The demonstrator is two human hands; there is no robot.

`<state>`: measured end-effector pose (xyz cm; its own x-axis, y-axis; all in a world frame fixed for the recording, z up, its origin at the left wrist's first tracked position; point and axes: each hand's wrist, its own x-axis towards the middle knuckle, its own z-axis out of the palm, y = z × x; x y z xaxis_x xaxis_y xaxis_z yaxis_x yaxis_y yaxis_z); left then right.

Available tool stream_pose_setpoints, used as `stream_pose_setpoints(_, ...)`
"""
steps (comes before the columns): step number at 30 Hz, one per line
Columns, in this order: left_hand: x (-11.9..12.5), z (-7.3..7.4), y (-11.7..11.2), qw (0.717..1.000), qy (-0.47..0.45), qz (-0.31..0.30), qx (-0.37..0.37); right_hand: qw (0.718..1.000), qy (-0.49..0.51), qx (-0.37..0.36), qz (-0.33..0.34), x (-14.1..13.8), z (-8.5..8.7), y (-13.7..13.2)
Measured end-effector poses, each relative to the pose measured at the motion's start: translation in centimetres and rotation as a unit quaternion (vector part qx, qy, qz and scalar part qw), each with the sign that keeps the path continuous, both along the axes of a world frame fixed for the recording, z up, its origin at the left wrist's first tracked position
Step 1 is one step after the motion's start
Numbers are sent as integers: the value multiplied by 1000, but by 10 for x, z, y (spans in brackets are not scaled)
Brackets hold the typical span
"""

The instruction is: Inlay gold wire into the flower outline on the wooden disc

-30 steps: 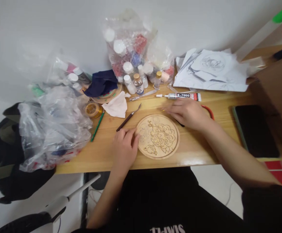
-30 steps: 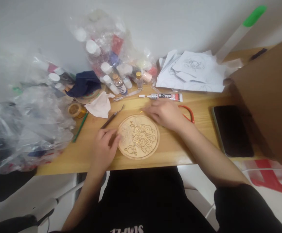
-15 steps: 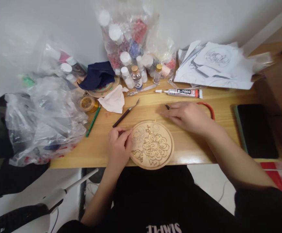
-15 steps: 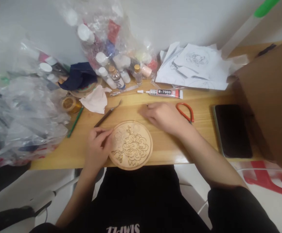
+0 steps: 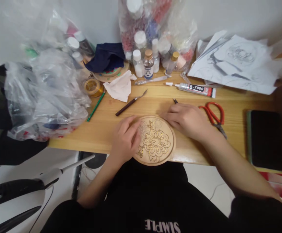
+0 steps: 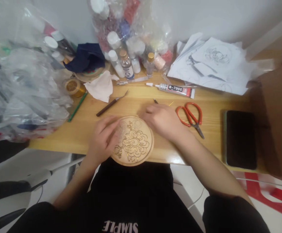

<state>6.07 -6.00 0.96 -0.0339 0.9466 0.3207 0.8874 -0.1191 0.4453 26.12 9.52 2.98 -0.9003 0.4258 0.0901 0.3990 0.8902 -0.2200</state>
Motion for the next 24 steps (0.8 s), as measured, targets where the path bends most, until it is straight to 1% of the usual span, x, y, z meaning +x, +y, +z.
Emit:
stream_pose_setpoints(4, 7, 5, 3, 998, 15, -64, -9, 999, 1, 41, 5, -3, -2, -1)
stream_pose_setpoints(7, 10, 4, 4, 996, 21, -80, -20, 999, 8, 51, 7, -4, -3, 1)
stream_pose_setpoints(11, 9, -2, 4, 998, 23, -60, -24, 999, 19, 49, 2, -3, -5, 4)
stream_pose_setpoints(14, 9, -5, 4, 998, 25, -59, -18, 999, 14, 46, -1, -1, -6, 5)
stream_pose_setpoints(18, 10, -4, 4, 999, 25, -28, 7, 998, 12, 54, 2, 0, -6, 5)
stream_pose_setpoints(24, 12, -1, 10, 999, -10, 9, 29, 997, 52, 47, 9, -1, -1, 1)
